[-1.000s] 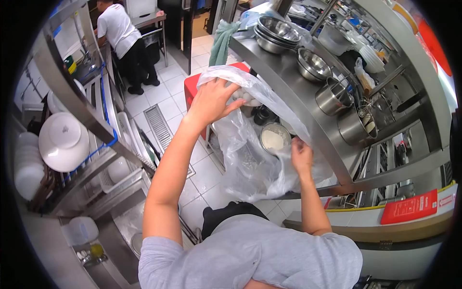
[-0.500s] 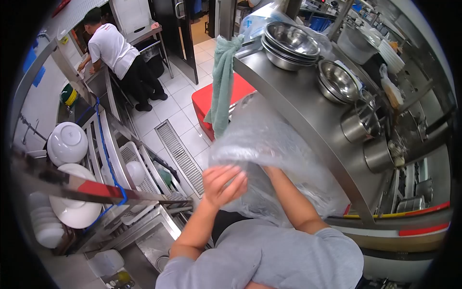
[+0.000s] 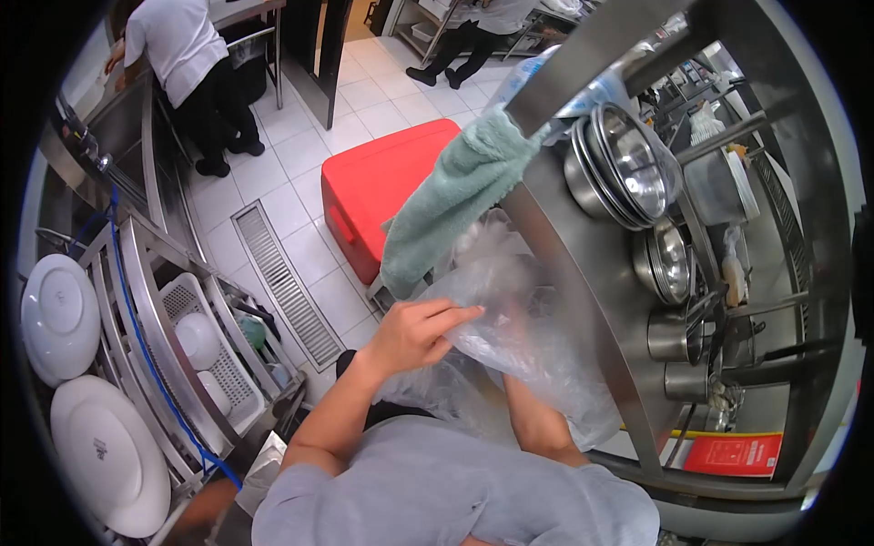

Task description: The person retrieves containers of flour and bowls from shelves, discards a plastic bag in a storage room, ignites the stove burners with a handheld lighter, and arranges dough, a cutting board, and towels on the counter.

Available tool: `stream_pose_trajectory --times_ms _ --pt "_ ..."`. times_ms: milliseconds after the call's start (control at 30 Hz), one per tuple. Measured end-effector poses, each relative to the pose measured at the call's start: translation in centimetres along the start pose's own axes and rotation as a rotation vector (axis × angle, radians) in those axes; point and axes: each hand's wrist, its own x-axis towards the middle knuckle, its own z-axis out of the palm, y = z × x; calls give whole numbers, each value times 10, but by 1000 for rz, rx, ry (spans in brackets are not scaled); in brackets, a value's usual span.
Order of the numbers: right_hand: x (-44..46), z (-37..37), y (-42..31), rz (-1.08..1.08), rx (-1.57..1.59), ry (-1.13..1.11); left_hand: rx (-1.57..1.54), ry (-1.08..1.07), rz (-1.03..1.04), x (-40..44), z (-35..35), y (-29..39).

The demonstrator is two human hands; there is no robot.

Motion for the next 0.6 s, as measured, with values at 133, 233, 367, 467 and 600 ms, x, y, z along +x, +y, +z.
stream_pose_trajectory --times_ms 133,233,367,467,600 --pt "-15 -14 -22 173 285 -23 -191 66 -13 32 -32 11" --pt "-40 -38 -48 321 545 -72 -56 -184 -100 35 -44 22" --pt "-68 -57 -63 359 670 -68 98 -235 -404 10 -18 23" --pt "-100 -59 -78 311 628 3 320 -297 -561 -7 3 19" --pt "-114 -108 -21 -2 -270 -117 545 -272 -582 -32 29 1"
